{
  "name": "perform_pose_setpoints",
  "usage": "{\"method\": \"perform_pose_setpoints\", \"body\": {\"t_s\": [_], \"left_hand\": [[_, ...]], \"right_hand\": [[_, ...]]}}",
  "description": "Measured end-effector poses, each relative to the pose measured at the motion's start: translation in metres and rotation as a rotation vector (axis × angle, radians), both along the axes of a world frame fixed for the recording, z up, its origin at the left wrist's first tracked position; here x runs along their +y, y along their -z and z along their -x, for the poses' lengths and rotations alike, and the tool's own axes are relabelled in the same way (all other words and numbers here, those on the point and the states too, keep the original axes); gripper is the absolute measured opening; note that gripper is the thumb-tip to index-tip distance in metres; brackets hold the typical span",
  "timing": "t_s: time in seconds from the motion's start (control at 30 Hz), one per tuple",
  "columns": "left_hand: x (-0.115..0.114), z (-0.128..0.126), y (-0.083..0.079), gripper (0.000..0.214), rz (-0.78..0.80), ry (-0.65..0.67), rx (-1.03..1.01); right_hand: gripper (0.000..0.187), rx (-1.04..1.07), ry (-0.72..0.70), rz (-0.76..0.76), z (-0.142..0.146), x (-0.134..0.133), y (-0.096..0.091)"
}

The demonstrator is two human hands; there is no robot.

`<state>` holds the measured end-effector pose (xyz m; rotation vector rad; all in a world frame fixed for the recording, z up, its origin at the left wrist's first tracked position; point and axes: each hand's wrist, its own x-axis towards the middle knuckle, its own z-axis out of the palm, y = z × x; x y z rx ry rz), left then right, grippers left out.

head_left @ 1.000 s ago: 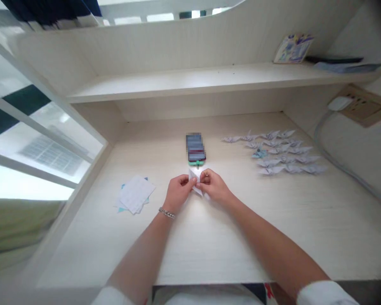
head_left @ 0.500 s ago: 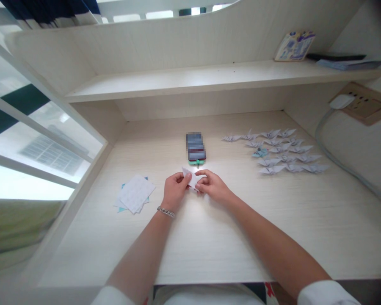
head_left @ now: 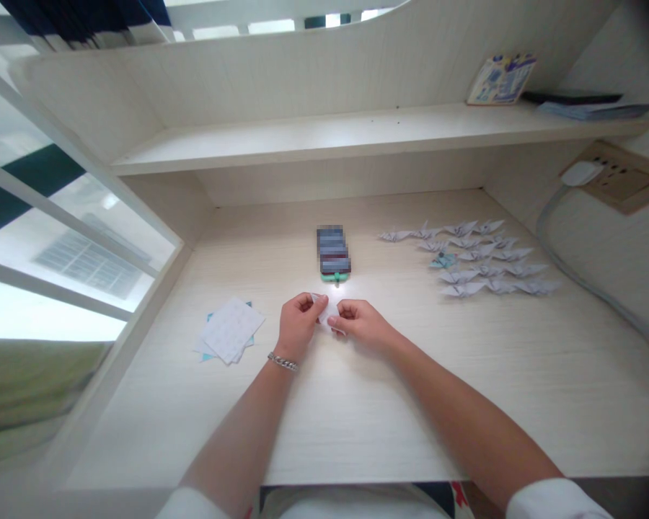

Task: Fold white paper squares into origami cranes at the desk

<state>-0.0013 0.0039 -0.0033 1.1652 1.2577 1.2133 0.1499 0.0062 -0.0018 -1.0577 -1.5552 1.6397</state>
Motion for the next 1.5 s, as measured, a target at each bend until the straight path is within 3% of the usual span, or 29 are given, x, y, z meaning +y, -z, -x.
{"method": "perform_pose_setpoints", "body": {"t_s": [0.33, 0.5, 0.67, 1.0, 1.13, 1.33, 1.5], "left_hand": [[-0.001, 0.001, 0.003, 0.034, 0.086, 0.005, 0.026], [0.000, -0.001, 0.002, 0.037, 0.145, -0.015, -0.072], [-0.001, -0.001, 0.000, 0.029, 0.102, -0.060, -0.143], [0.000, -0.004, -0.008, 0.036, 0.210, -0.109, -0.498], [0.000, -0.002, -0.006, 0.034, 0.178, -0.118, -0.460], [-0.003, -0.003, -0.001, 0.025, 0.156, 0.014, -0.205], [-0.002, -0.002, -0.004, 0.030, 0.200, -0.023, -0.301]], "right_hand": [[0.025, 0.003, 0.027, -0.024, 0.000, 0.001, 0.007], [0.022, 0.050, -0.003, 0.025, 0.000, -0.001, 0.003], [0.023, 0.060, -0.026, 0.036, -0.002, -0.001, 0.000], [0.026, 0.118, -0.048, 0.086, -0.002, 0.000, 0.001], [0.028, 0.120, -0.011, 0.112, -0.002, 0.001, 0.002], [0.028, 0.092, 0.023, 0.049, -0.003, 0.003, 0.002], [0.029, 0.062, 0.006, 0.082, -0.005, 0.006, 0.003]]}}
